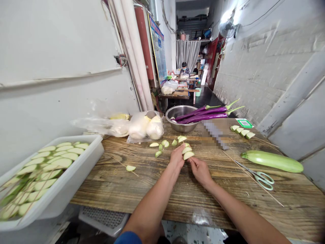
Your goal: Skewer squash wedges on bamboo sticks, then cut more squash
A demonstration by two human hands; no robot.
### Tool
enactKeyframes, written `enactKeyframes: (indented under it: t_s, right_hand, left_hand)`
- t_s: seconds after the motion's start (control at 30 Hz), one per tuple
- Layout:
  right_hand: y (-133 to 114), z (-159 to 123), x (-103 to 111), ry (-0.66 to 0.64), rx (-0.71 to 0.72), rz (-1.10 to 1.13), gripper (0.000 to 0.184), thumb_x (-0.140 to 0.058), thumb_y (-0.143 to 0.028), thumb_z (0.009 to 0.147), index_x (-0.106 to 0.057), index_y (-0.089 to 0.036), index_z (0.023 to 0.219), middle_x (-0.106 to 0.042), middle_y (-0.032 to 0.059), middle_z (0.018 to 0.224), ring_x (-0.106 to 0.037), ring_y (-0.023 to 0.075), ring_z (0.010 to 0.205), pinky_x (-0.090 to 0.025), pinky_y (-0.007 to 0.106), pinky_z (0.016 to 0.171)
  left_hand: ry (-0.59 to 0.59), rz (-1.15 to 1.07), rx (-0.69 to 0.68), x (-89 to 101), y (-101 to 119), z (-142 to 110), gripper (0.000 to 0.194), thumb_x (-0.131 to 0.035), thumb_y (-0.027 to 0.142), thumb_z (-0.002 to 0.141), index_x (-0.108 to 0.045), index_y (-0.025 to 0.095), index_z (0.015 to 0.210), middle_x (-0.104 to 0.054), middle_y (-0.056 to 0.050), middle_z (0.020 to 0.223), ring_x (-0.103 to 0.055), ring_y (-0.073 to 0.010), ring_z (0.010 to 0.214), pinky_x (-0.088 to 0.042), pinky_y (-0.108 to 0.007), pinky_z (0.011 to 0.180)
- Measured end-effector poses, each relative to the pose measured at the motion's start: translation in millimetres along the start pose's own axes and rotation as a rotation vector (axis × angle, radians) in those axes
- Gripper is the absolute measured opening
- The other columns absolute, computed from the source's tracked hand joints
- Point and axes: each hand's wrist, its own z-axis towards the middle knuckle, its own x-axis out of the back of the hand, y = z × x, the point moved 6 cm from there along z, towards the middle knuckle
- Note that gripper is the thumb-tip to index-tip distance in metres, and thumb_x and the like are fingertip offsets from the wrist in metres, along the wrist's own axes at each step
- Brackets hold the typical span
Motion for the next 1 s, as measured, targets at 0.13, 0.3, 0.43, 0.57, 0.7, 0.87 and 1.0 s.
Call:
enactKeyframes:
  t_s: [0.13, 0.3, 0.43, 0.57, 0.7, 0.87, 1.0]
  right_hand:
    - [15, -1, -11, -0.093, -0.242, 0.317, 0.038, -0.037, -0.048, 0.081, -0.057, -0.016, 0.082, -0.022, -0.0116, 0.037, -0.017, 0.0061, 0.03, -0.022, 0.019, 0.036]
    - [1, -1, 0, -0.01, 0.005, -0.058, 0.029, -0.042, -0.038, 0.08, -0.059, -0.017, 0.068, -0.05, 0.0006, 0.052, -0.043, 0.0107, 0.046, -0.032, 0.022, 0.049]
    - [-7, -4, 2, 0.006, 0.073, -0.324, 0.025, -0.039, -0.026, 0.079, -0.059, -0.017, 0.069, -0.055, 0.0046, 0.057, -0.046, 0.0124, 0.051, -0.031, 0.023, 0.053]
    - [-1, -2, -3, -0.073, -0.08, 0.034, 0.027, -0.04, -0.036, 0.08, -0.056, -0.017, 0.07, -0.041, -0.0037, 0.044, -0.035, 0.009, 0.04, -0.029, 0.021, 0.044]
    - [16, -4, -17, -0.165, -0.38, 0.498, 0.035, -0.043, -0.051, 0.077, -0.054, -0.018, 0.082, -0.018, -0.0136, 0.037, -0.012, 0.0052, 0.03, -0.017, 0.019, 0.033]
    - [8, 0, -5, -0.052, -0.088, 0.104, 0.03, -0.043, -0.041, 0.08, -0.059, -0.016, 0.073, -0.043, -0.0039, 0.046, -0.035, 0.0084, 0.041, -0.028, 0.02, 0.044]
    - [-1, -4, -3, -0.034, 0.095, -0.303, 0.033, -0.034, -0.03, 0.085, -0.062, -0.016, 0.075, -0.057, 0.0036, 0.058, -0.046, 0.0124, 0.051, -0.033, 0.023, 0.054]
  left_hand:
    - [0.011, -0.003, 0.016, 1.3, -2, 2, 0.014, -0.062, 0.024, 0.072, -0.058, 0.011, 0.075, -0.061, -0.008, 0.071, -0.058, -0.0127, 0.06, -0.049, -0.027, 0.06]
    - [0.007, -0.003, 0.005, 3.3, -5, 4, 0.014, -0.065, 0.025, 0.07, -0.058, 0.013, 0.074, -0.061, -0.006, 0.071, -0.057, -0.0119, 0.06, -0.049, -0.026, 0.06]
    - [0.052, 0.005, -0.013, 5.2, -6, 3, 0.011, -0.062, 0.022, 0.071, -0.058, 0.012, 0.073, -0.061, -0.007, 0.072, -0.058, -0.0125, 0.061, -0.049, -0.027, 0.062]
    - [0.065, -0.004, -0.014, 4.5, -3, 0, 0.012, -0.063, 0.023, 0.071, -0.058, 0.012, 0.073, -0.061, -0.006, 0.07, -0.057, -0.012, 0.06, -0.048, -0.027, 0.061]
    - [0.067, -0.016, 0.011, 4.5, -2, 1, 0.012, -0.062, 0.024, 0.072, -0.058, 0.013, 0.073, -0.062, -0.007, 0.072, -0.058, -0.0127, 0.06, -0.049, -0.026, 0.059]
    - [0.032, -0.024, 0.008, 3.6, -4, 4, 0.014, -0.063, 0.025, 0.072, -0.058, 0.013, 0.073, -0.062, -0.007, 0.07, -0.057, -0.012, 0.058, -0.048, -0.025, 0.057]
    - [0.109, -0.014, -0.036, 7.3, -6, 4, 0.014, -0.065, 0.024, 0.07, -0.057, 0.012, 0.072, -0.061, -0.005, 0.068, -0.057, -0.0115, 0.057, -0.048, -0.026, 0.06]
